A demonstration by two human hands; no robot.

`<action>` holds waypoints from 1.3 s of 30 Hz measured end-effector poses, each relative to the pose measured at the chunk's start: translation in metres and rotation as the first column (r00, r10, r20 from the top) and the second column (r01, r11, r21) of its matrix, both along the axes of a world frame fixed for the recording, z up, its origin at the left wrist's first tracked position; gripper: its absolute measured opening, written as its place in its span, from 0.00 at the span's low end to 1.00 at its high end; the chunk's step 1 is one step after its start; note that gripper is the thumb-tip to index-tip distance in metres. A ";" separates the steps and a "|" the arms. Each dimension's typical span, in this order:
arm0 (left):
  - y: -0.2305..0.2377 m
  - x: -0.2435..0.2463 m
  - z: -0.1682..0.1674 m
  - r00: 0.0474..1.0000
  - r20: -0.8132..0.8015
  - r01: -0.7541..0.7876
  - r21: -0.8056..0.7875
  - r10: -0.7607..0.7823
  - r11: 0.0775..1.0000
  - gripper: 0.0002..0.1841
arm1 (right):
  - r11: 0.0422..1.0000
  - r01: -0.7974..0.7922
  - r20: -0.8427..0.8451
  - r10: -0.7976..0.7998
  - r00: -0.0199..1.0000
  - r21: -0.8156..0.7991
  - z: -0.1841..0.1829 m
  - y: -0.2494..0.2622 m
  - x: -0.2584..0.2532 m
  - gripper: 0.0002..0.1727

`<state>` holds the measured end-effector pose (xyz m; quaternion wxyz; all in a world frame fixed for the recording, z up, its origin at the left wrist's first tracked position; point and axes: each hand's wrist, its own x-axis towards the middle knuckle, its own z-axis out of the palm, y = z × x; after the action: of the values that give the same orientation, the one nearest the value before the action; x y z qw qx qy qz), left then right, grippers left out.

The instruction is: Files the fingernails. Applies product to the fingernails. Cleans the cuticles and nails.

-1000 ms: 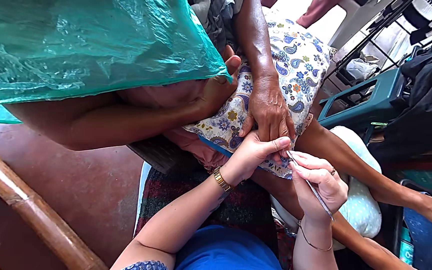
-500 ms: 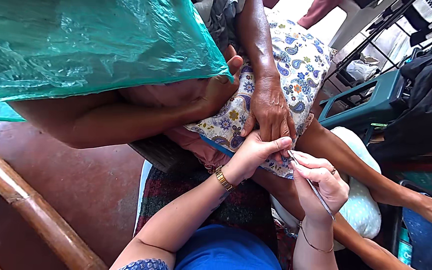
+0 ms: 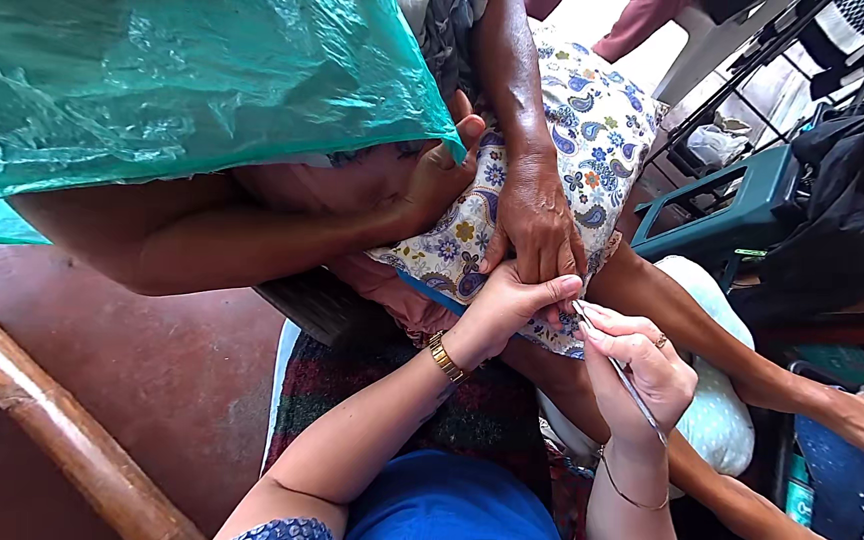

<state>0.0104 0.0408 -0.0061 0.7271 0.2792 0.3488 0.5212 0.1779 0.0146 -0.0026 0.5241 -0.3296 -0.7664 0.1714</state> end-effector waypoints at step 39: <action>0.000 0.003 -0.004 1.000 0.019 -0.019 0.024 0.019 1.000 0.03 | 0.999 0.019 0.045 -0.021 0.999 0.032 0.001 -0.001 -0.001 0.07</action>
<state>0.0135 0.0412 -0.0105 0.7220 0.2796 0.3383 0.5349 0.1773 0.0136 -0.0016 0.5135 -0.3327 -0.7772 0.1467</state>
